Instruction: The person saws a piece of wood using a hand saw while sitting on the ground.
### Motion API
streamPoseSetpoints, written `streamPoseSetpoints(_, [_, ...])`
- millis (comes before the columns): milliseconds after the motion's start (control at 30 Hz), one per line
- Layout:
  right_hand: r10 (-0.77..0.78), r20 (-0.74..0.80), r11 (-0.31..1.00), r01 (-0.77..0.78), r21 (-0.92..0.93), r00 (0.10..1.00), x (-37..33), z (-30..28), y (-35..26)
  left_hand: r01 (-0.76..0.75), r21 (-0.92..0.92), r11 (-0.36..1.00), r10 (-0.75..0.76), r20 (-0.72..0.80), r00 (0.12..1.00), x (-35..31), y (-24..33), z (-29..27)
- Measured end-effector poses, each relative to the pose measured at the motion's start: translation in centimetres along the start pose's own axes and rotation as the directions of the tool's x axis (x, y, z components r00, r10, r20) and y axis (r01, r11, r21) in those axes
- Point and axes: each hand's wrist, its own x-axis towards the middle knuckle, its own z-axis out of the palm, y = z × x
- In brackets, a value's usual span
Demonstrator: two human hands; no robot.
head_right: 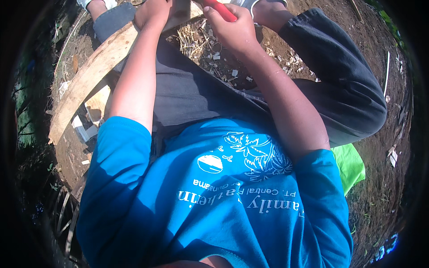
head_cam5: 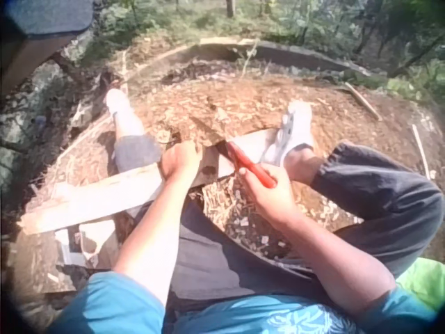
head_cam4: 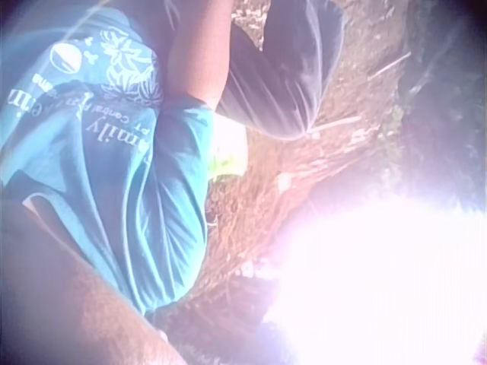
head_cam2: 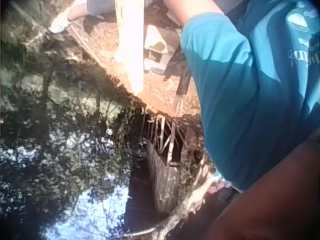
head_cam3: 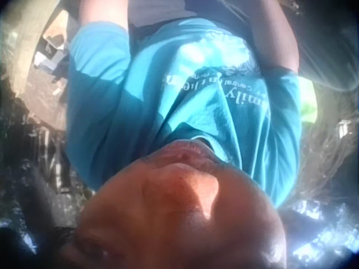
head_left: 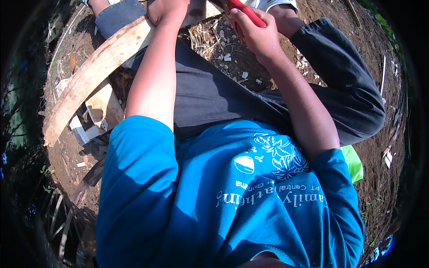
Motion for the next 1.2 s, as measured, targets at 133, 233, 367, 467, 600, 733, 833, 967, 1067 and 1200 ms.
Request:
streamPoseSetpoints(133, [0.024,0.024,1.000,-0.023,-0.012,0.999,-0.6,-0.4,0.5,-0.002,0.021,1.000,0.002,-0.009,1.000,-0.5,0.6,-0.9])
streamPoseSetpoints(233, [-0.047,0.004,0.996,0.047,-0.074,0.999,-3.1,0.7,1.7,0.006,0.027,1.000,-0.006,-0.018,1.000,-1.1,1.2,-1.5])
streamPoseSetpoints(367, [-0.122,-0.037,0.986,0.116,-0.119,0.992,-3.4,1.5,3.2,0.022,0.034,0.999,-0.021,-0.011,1.000,-1.0,1.3,-1.6])
streamPoseSetpoints(467, [0.023,0.001,0.980,-0.023,-0.200,1.000,-0.4,-0.2,-2.3,0.058,-0.036,0.998,-0.058,-0.006,0.998,-0.5,1.0,-1.4])
streamPoseSetpoints(600, [0.040,-0.039,0.987,-0.045,-0.152,0.998,0.7,0.8,-4.8,-0.010,0.030,0.999,0.010,-0.019,1.000,0.0,0.2,0.4])
streamPoseSetpoints(733, [-0.023,-0.103,0.996,0.015,-0.083,0.994,-3.4,1.8,-1.1,-0.088,0.137,0.987,0.096,-0.047,0.994,1.2,-1.3,2.9])
streamPoseSetpoints(833, [0.026,-0.100,0.996,-0.034,-0.080,0.995,-4.0,1.1,-1.4,0.043,0.061,0.997,-0.043,-0.008,0.999,-0.5,1.1,-0.4])
streamPoseSetpoints(967, [0.042,-0.085,0.991,-0.052,-0.124,0.996,-4.4,0.6,-2.6,-0.026,0.034,0.999,0.030,-0.103,0.994,-1.0,1.1,-0.6])
streamPoseSetpoints(1067, [0.116,-0.064,0.991,-0.120,-0.065,0.991,-7.9,-0.6,-4.5,-0.071,-0.024,0.997,0.064,-0.219,0.974,-0.7,0.2,0.8])
streamPoseSetpoints(1200, [0.150,-0.060,0.987,-0.153,-0.052,0.987,-14.4,-5.1,-7.2,-0.101,-0.006,0.995,0.097,-0.230,0.968,-2.1,0.9,-1.2])
